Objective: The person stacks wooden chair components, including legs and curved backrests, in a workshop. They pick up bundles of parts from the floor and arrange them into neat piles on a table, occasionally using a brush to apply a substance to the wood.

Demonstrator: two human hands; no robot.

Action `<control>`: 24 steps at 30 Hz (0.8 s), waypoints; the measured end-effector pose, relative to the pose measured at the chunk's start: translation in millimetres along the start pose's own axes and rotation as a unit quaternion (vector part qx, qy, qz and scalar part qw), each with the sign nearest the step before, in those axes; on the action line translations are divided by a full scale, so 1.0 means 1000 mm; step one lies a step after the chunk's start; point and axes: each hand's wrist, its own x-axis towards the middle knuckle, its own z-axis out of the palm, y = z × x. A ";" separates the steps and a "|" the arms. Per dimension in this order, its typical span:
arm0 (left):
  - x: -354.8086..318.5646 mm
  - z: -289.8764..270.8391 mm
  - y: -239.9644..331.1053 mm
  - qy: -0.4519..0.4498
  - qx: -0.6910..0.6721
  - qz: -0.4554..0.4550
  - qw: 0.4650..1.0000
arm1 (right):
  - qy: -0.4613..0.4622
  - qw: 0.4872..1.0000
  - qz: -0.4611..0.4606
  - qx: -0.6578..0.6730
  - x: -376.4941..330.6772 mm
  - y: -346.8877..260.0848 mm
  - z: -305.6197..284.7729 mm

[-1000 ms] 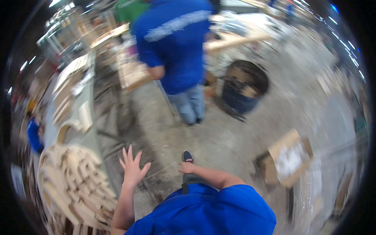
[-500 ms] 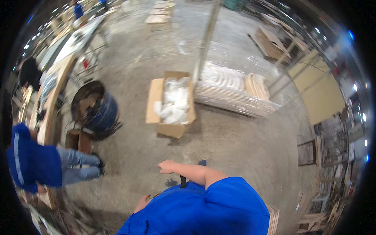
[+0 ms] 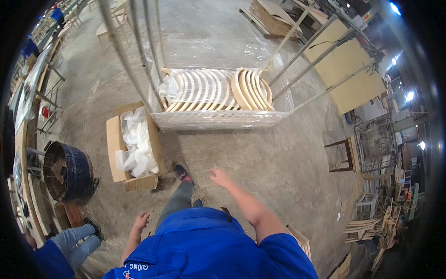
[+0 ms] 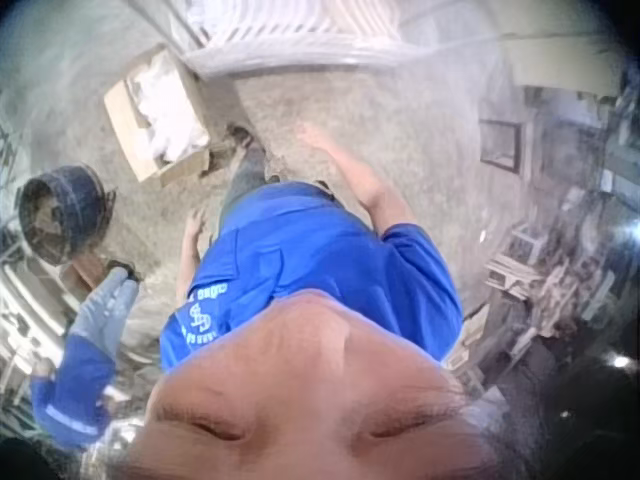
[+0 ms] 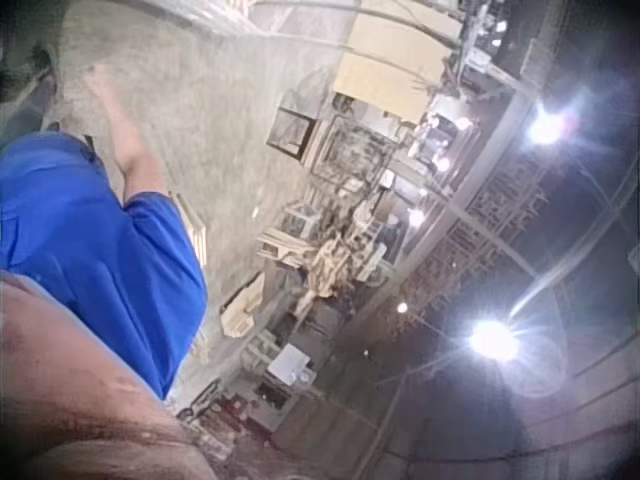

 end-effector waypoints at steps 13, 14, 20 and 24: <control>0.201 0.126 0.470 -0.082 0.157 0.394 0.902 | 0.225 0.947 0.170 0.153 0.088 0.145 -0.141; 0.212 0.145 0.499 -0.090 0.178 0.409 0.891 | 0.228 0.943 0.176 0.168 0.109 0.148 -0.155; 0.265 0.275 0.622 -0.023 0.328 0.579 0.747 | 0.352 0.931 0.060 0.072 0.266 0.208 -0.249; 0.315 0.374 0.666 -0.008 0.297 0.538 0.789 | 0.386 0.921 0.034 0.036 0.369 0.263 -0.328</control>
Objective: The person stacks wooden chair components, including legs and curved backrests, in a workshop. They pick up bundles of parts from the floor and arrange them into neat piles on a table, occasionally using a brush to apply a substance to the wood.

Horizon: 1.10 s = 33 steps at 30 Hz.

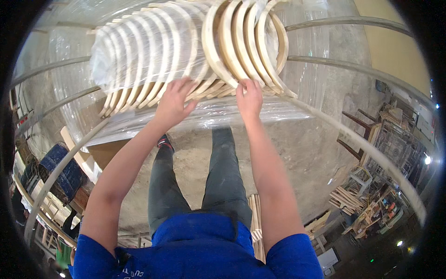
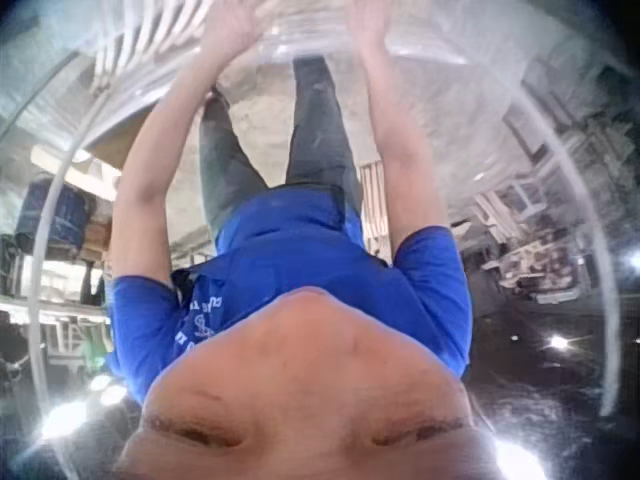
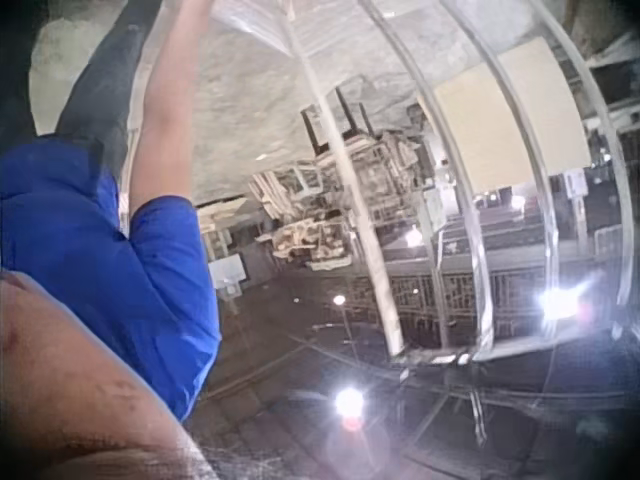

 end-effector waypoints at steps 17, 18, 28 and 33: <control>0.139 0.099 -0.070 0.287 -0.276 -0.398 0.827 | -0.383 0.920 0.025 -0.076 0.142 -0.035 0.099; 0.121 0.091 -0.078 0.266 -0.273 -0.416 0.826 | -0.416 0.908 0.025 -0.046 0.139 -0.040 0.100; 0.093 0.070 -0.081 0.275 0.017 -0.336 0.901 | -0.017 0.992 -0.016 -0.123 0.313 0.063 0.052; 0.158 0.081 -0.006 0.174 -0.076 -0.193 0.963 | -0.068 0.879 0.165 0.443 0.284 0.052 0.029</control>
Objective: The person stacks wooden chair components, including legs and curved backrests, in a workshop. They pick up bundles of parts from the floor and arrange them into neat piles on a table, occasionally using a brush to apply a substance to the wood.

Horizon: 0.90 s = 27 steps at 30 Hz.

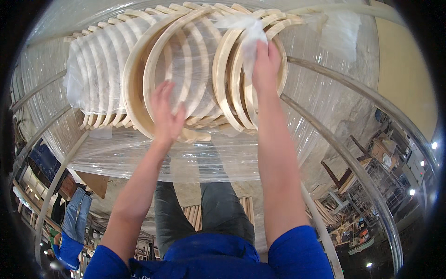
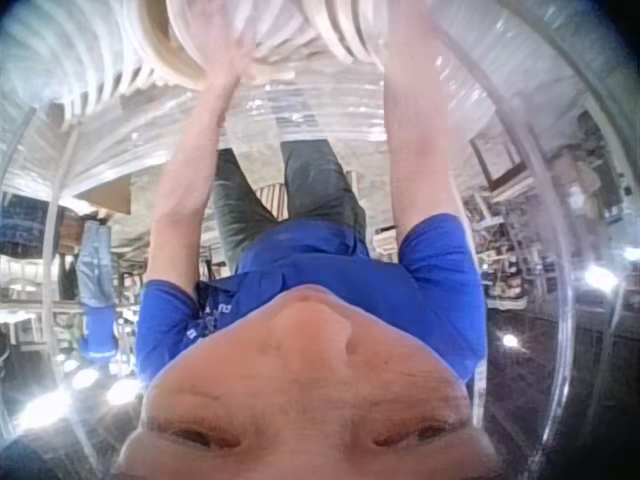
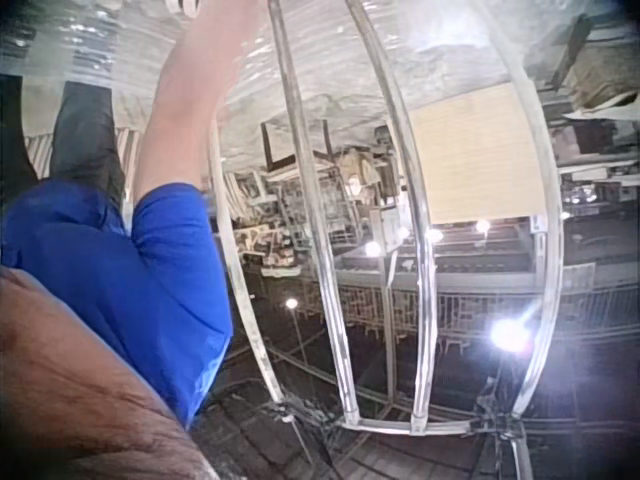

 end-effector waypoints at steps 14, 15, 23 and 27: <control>-0.070 -0.021 0.008 -0.413 -0.412 -0.332 0.741 | -0.290 0.933 0.024 -0.210 -0.191 0.035 -0.017; -0.081 -0.033 -0.004 -0.361 -0.390 -0.363 0.766 | -0.273 0.938 0.037 -0.211 -0.191 0.038 -0.017; -0.212 -0.240 -0.101 0.083 -0.258 -0.568 0.777 | -0.205 0.927 0.212 -0.233 -0.223 0.072 -0.040; -0.319 -0.351 -0.225 0.301 -0.138 -0.547 0.769 | -0.221 0.908 0.194 -0.298 -0.253 0.085 -0.029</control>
